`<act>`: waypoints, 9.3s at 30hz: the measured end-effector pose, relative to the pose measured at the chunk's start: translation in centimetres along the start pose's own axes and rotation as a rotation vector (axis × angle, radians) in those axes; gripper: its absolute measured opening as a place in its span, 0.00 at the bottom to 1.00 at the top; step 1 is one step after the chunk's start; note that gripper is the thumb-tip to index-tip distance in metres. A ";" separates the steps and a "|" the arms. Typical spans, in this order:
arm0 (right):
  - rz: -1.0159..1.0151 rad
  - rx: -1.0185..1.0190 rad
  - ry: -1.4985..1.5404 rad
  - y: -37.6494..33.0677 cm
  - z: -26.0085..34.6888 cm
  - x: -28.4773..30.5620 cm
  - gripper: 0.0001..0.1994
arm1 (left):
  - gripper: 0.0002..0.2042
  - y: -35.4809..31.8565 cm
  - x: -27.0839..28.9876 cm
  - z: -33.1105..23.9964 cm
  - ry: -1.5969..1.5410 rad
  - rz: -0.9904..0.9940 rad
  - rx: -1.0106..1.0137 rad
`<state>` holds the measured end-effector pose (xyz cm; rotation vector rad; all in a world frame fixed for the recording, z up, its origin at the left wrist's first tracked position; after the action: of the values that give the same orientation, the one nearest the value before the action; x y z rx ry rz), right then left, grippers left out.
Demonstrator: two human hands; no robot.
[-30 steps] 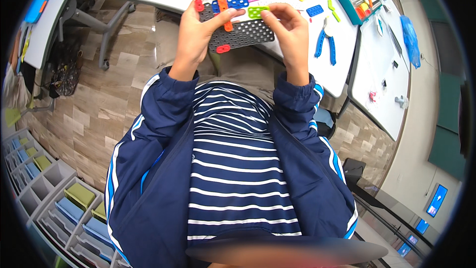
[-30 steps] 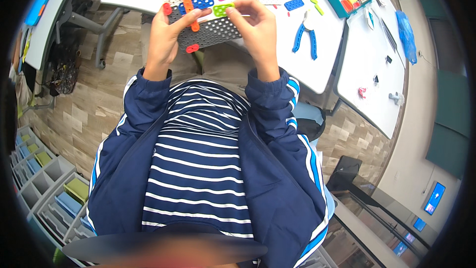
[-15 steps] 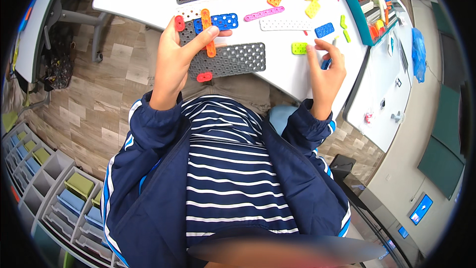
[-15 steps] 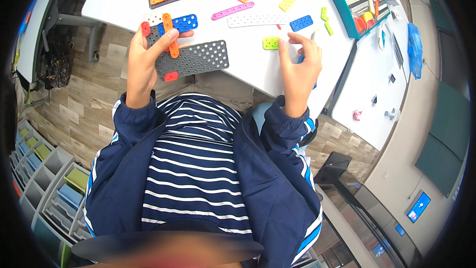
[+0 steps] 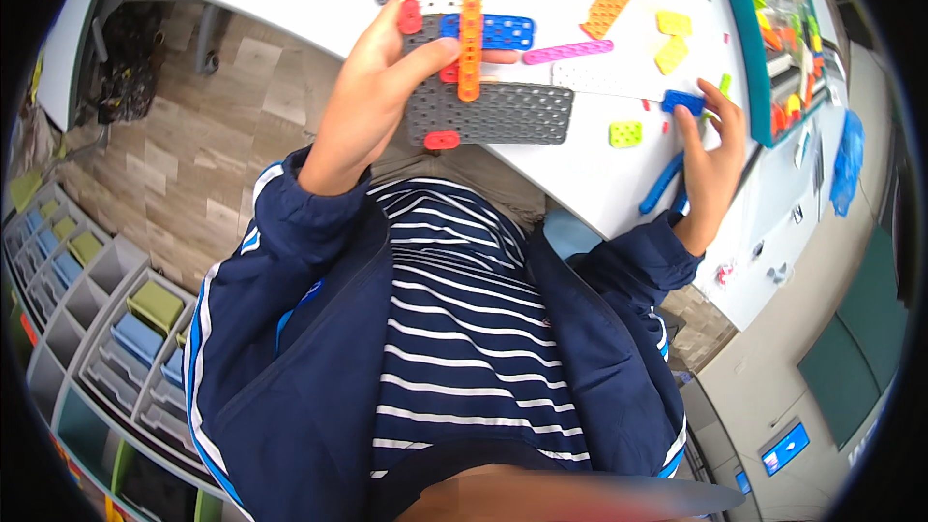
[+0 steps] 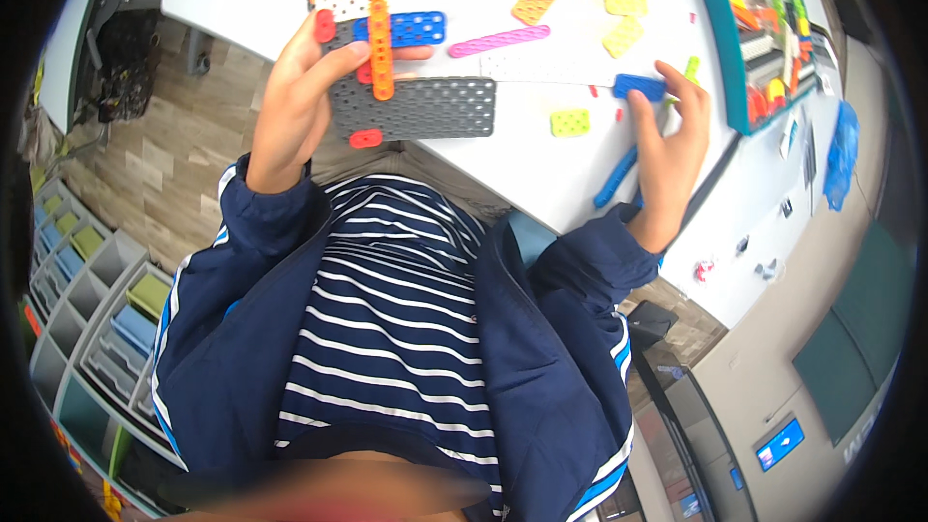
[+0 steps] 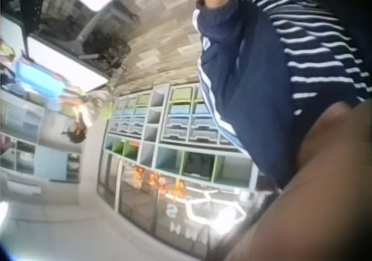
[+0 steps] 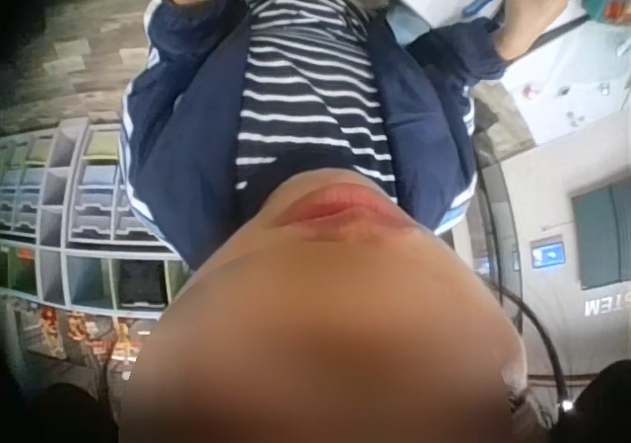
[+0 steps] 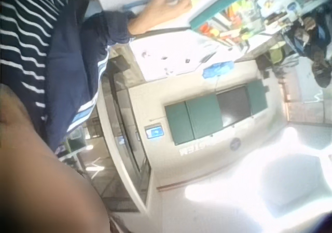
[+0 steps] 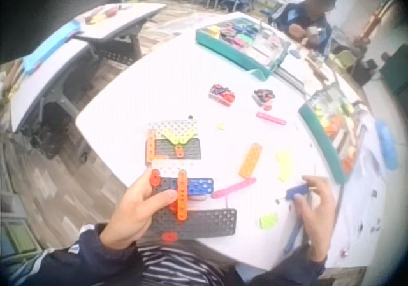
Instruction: The person assembles colorful plastic strips onto a gray pegboard base, using pliers to press and secure the pieces. They repeatedly pick up strips, align them on the board, and use the pliers to fasten them in place.
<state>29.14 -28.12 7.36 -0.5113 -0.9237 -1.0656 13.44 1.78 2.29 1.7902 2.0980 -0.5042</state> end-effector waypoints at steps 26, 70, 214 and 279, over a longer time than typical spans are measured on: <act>-0.014 -0.204 0.296 -0.7 3.7 -2.2 0.08 | 0.18 -0.4 2.0 -1.4 0.061 -0.080 0.156; -0.156 0.157 -0.190 2.0 4.0 0.3 0.06 | 0.17 -5.1 6.0 -1.4 0.552 -0.331 0.328; 0.160 0.456 0.011 -2.0 14.9 -9.6 0.21 | 0.09 -5.0 5.8 -2.5 0.509 -0.341 0.325; 0.112 0.194 -0.070 -0.6 7.6 -4.6 0.14 | 0.21 -1.2 -1.4 -5.9 1.418 0.091 -0.278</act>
<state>24.79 -20.39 7.57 -0.4354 -1.0360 -0.8514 12.31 3.20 8.17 2.2721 2.5107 1.4355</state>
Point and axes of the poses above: each hand's wrist, its own y-axis towards the middle knuckle, its own x-axis out of the back of the hand, z = x × y, the point moved 9 cm from there along y, towards the middle knuckle, and after that the axes turned 6 degrees about z, right-handed, at the moved point
